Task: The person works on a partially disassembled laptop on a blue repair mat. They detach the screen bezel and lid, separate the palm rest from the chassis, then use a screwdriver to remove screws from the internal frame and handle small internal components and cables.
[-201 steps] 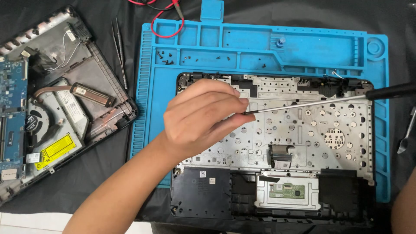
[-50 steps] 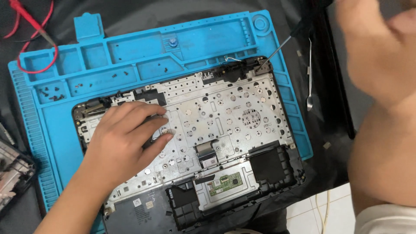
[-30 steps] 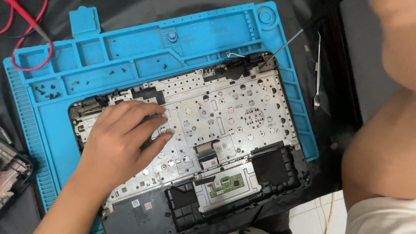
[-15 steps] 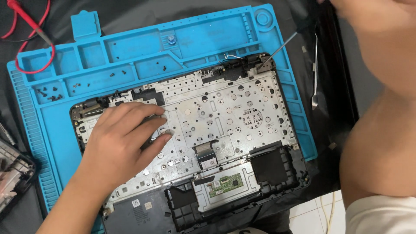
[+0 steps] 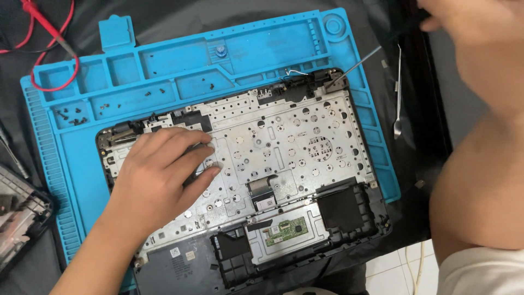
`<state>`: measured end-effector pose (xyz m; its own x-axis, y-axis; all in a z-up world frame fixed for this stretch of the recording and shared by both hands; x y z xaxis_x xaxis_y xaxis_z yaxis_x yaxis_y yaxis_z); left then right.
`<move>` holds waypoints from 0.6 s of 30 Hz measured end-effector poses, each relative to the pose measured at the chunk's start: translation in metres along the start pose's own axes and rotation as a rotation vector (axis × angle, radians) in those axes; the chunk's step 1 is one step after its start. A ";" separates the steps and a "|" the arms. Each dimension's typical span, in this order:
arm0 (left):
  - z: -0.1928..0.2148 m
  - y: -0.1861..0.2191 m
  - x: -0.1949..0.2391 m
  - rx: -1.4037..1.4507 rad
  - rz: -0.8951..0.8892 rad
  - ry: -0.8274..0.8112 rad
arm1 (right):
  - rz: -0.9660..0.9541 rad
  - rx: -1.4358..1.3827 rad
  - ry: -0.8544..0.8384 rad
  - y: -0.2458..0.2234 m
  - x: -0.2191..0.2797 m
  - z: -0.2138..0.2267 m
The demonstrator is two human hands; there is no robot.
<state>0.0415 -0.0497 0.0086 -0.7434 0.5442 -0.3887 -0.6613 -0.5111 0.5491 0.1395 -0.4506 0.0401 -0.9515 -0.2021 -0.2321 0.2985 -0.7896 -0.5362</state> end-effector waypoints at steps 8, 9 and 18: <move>-0.001 0.000 0.000 -0.010 0.000 -0.003 | 0.110 -0.093 -0.072 -0.049 -0.018 -0.002; 0.000 0.000 0.000 -0.005 -0.005 -0.004 | 0.097 -0.159 -0.155 -0.062 -0.025 -0.008; 0.000 -0.001 0.001 0.018 -0.004 -0.004 | -0.126 0.355 0.125 -0.031 0.004 -0.014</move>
<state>0.0415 -0.0485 0.0081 -0.7401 0.5491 -0.3882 -0.6626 -0.4968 0.5604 0.1271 -0.4187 0.0440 -0.9560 -0.0363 -0.2910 0.1150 -0.9593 -0.2580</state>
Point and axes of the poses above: each hand's wrist, its own x-axis away from the middle knuckle, its own z-axis out of the back of the hand, y = z × x, the point moved 4 cm from there along -x, towards the middle knuckle, and after that the axes turned 9 degrees about x, right-handed, at the moved point
